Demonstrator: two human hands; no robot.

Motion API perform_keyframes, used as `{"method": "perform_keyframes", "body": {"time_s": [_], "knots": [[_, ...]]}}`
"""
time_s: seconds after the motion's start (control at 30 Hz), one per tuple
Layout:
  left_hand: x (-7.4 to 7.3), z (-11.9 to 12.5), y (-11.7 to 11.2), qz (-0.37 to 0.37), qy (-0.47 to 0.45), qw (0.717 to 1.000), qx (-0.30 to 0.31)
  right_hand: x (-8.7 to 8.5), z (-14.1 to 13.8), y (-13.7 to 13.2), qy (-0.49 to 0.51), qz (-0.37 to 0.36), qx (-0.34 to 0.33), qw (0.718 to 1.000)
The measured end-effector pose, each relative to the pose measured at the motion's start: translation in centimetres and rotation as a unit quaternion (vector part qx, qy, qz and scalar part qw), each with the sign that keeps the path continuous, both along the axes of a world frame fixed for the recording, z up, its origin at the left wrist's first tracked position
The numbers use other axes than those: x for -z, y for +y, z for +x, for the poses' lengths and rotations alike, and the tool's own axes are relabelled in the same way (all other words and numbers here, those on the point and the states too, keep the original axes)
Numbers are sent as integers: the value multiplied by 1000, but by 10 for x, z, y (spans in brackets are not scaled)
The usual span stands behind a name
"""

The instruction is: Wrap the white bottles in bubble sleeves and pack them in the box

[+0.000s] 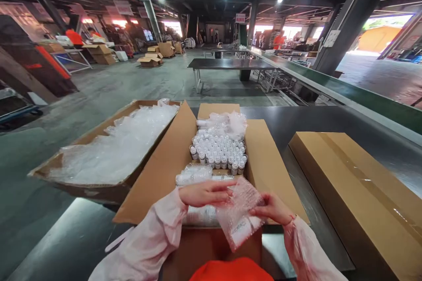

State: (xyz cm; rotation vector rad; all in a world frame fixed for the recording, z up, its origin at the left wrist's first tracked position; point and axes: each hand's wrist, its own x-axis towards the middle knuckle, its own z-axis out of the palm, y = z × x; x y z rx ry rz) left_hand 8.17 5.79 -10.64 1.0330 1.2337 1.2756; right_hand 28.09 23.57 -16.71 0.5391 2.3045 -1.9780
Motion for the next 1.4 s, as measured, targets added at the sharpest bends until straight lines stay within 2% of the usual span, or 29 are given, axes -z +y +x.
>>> {"method": "perform_keyframes", "body": {"time_s": [0.07,0.13,0.17,0.27,0.3,0.37,0.43,0.47,0.6,0.67,0.77,0.8,0.9,1.0,1.03,1.1,1.17,1.23,1.3,1.4], "knots": [[8,-10,-4,49,-64,991,-108,3,6,1,20,9,97,995],[29,-6,-1,83,-83,974,-193,2,10,1,36,11,157,987],[42,1,3,77,-86,975,-191,0,11,0,41,9,175,984],[79,34,17,3,-115,990,-86,-11,10,-8,54,-2,211,976],[87,44,21,-11,-117,990,-73,-15,10,-11,57,-6,197,979],[96,56,24,-22,-101,990,-95,-23,12,-16,63,-1,119,991],[98,56,23,-20,-69,990,-120,-23,16,-20,62,27,42,997],[97,52,20,-9,-45,992,-121,-20,17,-20,59,46,32,997],[94,33,8,97,66,990,-78,2,14,-17,33,91,133,986],[95,24,5,117,95,985,-84,8,8,-15,42,68,124,989],[95,12,3,87,92,983,-131,6,-3,-12,107,61,49,991],[94,8,4,78,83,983,-143,5,-8,-12,127,73,44,988],[89,-2,5,85,79,983,-145,8,-23,-11,105,84,110,985],[86,-8,6,89,151,972,-155,20,-40,-9,10,61,149,987],[87,-9,7,63,171,969,-165,24,-45,-7,-12,65,146,987],[92,-9,8,-39,200,963,-177,34,-54,-4,-29,86,131,987],[98,-9,11,-167,282,930,-168,46,-61,-3,-31,114,119,986],[105,-10,13,-255,399,867,-156,60,-68,-6,-46,144,103,983],[110,-10,15,-299,472,815,-152,76,-75,-13,-79,173,79,979],[112,-10,15,-321,501,788,-159,98,-85,-28,-145,223,37,963]]}}
